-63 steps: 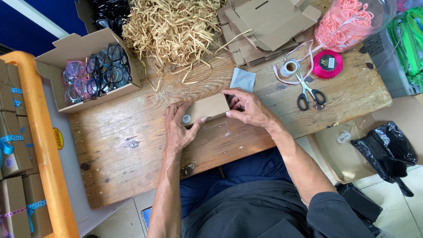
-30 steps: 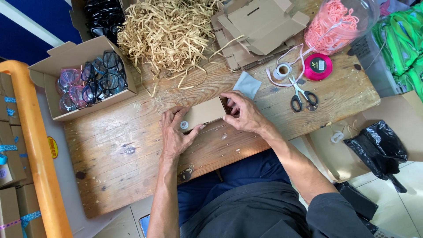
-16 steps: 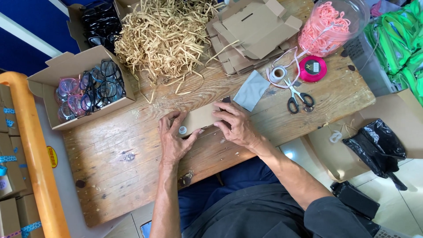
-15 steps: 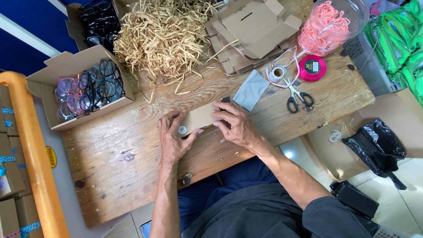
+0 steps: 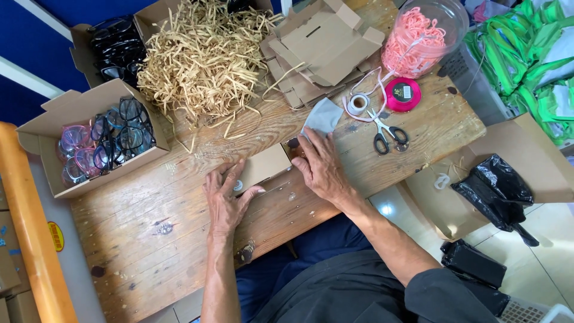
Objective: The person places shredded paper into a small cardboard box, then places a pair of sunglasses wrapped in plastic on top. They close the box, apply a sticker, and tie a pink ribbon around it using scissors to trim the excess.
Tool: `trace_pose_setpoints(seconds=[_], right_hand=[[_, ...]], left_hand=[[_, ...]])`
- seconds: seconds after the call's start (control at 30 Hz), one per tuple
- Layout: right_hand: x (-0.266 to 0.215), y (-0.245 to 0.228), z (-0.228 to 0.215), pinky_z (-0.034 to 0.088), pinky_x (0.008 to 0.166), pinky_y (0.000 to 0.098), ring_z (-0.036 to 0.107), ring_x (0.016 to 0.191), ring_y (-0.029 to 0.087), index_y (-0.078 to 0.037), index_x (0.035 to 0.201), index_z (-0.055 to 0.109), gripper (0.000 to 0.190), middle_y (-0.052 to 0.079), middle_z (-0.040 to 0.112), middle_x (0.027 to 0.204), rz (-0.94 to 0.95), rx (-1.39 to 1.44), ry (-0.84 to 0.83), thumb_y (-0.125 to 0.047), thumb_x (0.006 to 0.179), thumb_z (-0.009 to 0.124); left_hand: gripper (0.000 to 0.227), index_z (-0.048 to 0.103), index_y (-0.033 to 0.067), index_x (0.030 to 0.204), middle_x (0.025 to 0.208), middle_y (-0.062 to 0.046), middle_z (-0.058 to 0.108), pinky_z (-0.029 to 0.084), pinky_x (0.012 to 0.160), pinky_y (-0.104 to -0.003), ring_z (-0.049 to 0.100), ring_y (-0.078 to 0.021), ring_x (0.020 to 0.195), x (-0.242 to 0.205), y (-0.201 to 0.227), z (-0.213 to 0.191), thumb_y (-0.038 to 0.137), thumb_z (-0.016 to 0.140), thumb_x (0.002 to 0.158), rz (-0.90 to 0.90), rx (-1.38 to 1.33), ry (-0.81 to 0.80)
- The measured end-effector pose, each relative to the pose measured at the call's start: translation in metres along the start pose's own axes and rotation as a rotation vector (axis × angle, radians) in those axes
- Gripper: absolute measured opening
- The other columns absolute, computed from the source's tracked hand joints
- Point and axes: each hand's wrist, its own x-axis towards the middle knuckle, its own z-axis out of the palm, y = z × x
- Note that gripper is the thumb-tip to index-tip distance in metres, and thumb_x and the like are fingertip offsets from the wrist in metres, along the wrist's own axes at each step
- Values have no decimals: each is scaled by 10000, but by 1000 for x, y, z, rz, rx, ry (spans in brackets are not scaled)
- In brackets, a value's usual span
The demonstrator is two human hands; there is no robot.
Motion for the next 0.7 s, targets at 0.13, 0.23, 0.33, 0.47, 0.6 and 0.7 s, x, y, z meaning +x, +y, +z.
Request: trace_pose_setpoints(seconds=[0.13, 0.23, 0.33, 0.47, 0.6, 0.7], right_hand=[[-14, 9, 16, 253, 1208, 542, 494, 1383, 331, -105, 1429, 575, 534, 142, 530, 1479, -192, 78, 17, -438, 1013, 565], [-18, 11, 6, 210, 1233, 525, 548, 1320, 298, -134, 1355, 635, 438, 123, 597, 1405, -180, 104, 56, -410, 1024, 558], [-14, 35, -9, 501, 1055, 432, 663, 1149, 274, -98, 1254, 667, 275, 93, 665, 1231, 28, 160, 155, -246, 1045, 566], [6, 83, -49, 535, 803, 366, 652, 882, 263, -92, 1078, 707, 93, 60, 594, 941, 215, -83, 394, -98, 992, 674], [33, 131, -81, 533, 687, 538, 688, 797, 403, -61, 996, 654, 226, 155, 613, 848, 475, -360, 335, -196, 892, 802], [39, 163, -78, 530, 704, 612, 711, 826, 470, -74, 1003, 608, 238, 205, 673, 861, 622, -351, 177, -261, 924, 731]], left_hand=[[729, 710, 275, 1327, 1231, -51, 619, 394, 915, -386, 548, -238, 1110, 0, -1, 1, 525, 896, 669, 27, 14, -23], [722, 693, 278, 1351, 1227, -54, 608, 394, 902, -373, 550, -242, 1123, -1, -6, 4, 514, 889, 698, 51, 58, -33], [719, 707, 301, 1329, 1229, -53, 627, 395, 905, -377, 560, -243, 1126, -2, -2, 2, 507, 903, 670, 11, 39, -26], [728, 703, 287, 1333, 1241, -61, 625, 385, 931, -385, 553, -251, 1143, 0, 3, -1, 506, 905, 668, -13, 7, -36], [738, 707, 275, 1327, 1238, -71, 628, 372, 955, -396, 548, -264, 1169, 2, -1, 1, 501, 910, 654, -21, -23, -44], [751, 701, 287, 1334, 1248, -58, 622, 365, 963, -390, 539, -253, 1185, 2, 4, -3, 508, 913, 648, -30, -41, -48]])
